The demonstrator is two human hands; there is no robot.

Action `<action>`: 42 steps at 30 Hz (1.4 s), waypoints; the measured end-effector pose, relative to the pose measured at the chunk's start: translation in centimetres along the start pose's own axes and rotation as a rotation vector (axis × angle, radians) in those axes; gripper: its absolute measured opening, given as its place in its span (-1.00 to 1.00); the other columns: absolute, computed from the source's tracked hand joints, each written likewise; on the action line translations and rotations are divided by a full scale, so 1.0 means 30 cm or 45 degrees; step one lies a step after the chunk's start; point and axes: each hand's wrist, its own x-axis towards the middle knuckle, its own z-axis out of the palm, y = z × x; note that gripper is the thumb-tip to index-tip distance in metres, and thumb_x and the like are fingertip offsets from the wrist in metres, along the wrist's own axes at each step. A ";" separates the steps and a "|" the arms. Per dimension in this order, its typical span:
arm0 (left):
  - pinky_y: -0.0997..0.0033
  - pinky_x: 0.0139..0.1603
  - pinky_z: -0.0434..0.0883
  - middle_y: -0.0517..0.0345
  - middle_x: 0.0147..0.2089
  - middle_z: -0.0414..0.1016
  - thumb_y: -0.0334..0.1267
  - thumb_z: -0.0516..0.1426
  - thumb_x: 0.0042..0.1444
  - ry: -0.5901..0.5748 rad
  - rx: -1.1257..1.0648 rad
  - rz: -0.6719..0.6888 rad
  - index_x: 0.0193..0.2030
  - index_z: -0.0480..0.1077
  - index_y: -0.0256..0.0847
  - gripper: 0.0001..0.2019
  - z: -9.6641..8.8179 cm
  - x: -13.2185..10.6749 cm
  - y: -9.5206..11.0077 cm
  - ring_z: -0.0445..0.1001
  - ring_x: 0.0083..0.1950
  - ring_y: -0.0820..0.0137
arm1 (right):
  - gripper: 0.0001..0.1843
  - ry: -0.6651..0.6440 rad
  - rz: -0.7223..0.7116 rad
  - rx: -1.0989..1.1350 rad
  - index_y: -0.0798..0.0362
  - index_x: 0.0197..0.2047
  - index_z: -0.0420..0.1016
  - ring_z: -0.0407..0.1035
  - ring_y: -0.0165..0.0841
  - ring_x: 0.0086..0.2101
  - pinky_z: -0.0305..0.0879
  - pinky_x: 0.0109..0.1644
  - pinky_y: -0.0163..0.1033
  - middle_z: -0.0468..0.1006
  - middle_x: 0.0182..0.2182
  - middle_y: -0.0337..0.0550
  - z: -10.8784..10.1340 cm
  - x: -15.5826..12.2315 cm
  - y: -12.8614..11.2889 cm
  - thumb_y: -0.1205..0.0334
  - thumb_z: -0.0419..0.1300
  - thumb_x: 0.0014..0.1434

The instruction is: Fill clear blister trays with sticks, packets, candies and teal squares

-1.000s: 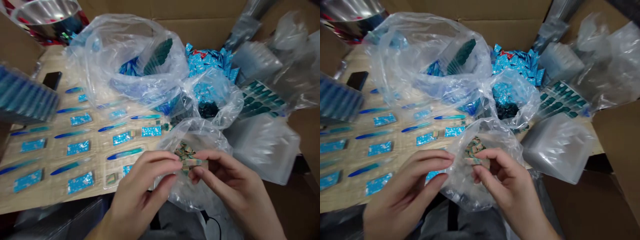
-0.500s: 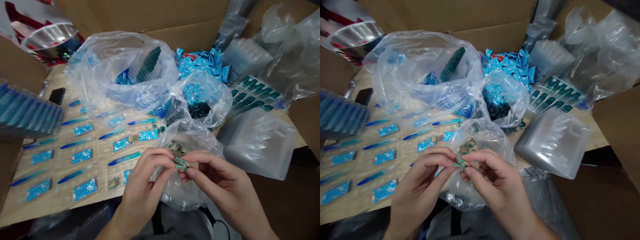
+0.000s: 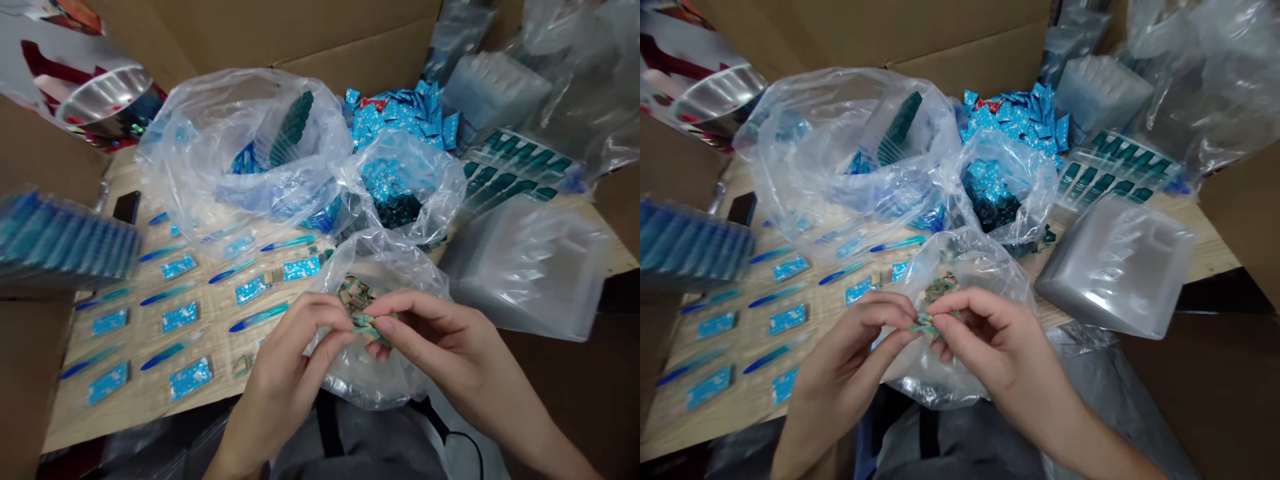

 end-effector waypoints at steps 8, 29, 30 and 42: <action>0.49 -0.18 0.44 0.20 -0.24 0.45 -0.42 0.13 0.20 0.100 0.035 -0.046 -0.17 0.37 -0.09 -0.87 0.023 -0.018 0.007 0.46 -0.17 0.45 | -0.94 0.047 -0.111 -0.107 -0.02 -0.29 0.53 0.42 -0.56 -0.47 0.34 -0.37 -0.51 0.54 -0.47 -0.35 0.010 -0.003 0.008 0.27 0.21 0.19; 0.53 -0.13 0.47 0.20 -0.23 0.47 -0.46 0.14 0.16 0.189 -0.194 -0.104 -0.19 0.42 -0.08 -0.83 0.020 -0.010 0.012 0.48 -0.15 0.46 | -0.79 0.259 -0.355 -0.286 -0.16 -0.13 0.49 0.49 -0.51 -0.22 0.45 -0.16 -0.49 0.59 -0.21 -0.38 0.006 -0.021 0.025 0.34 0.22 0.19; 0.54 -0.14 0.48 0.20 -0.24 0.48 -0.46 0.15 0.15 0.178 -0.222 -0.116 -0.20 0.42 -0.09 -0.84 0.021 -0.010 0.017 0.49 -0.16 0.46 | -0.81 0.288 -0.408 -0.336 -0.15 -0.16 0.51 0.48 -0.49 -0.17 0.44 -0.11 -0.46 0.58 -0.20 -0.36 0.008 -0.019 0.027 0.34 0.22 0.20; 0.59 -0.28 0.53 0.25 -0.29 0.57 -0.38 0.20 0.12 0.402 -0.365 -0.293 -0.20 0.45 -0.11 -0.88 0.067 0.007 0.035 0.56 -0.30 0.49 | -0.62 0.311 -0.565 -0.413 -0.28 -0.08 0.51 0.47 -0.47 -0.16 0.45 -0.06 -0.37 0.59 -0.17 -0.43 0.040 -0.028 0.038 0.45 0.18 0.21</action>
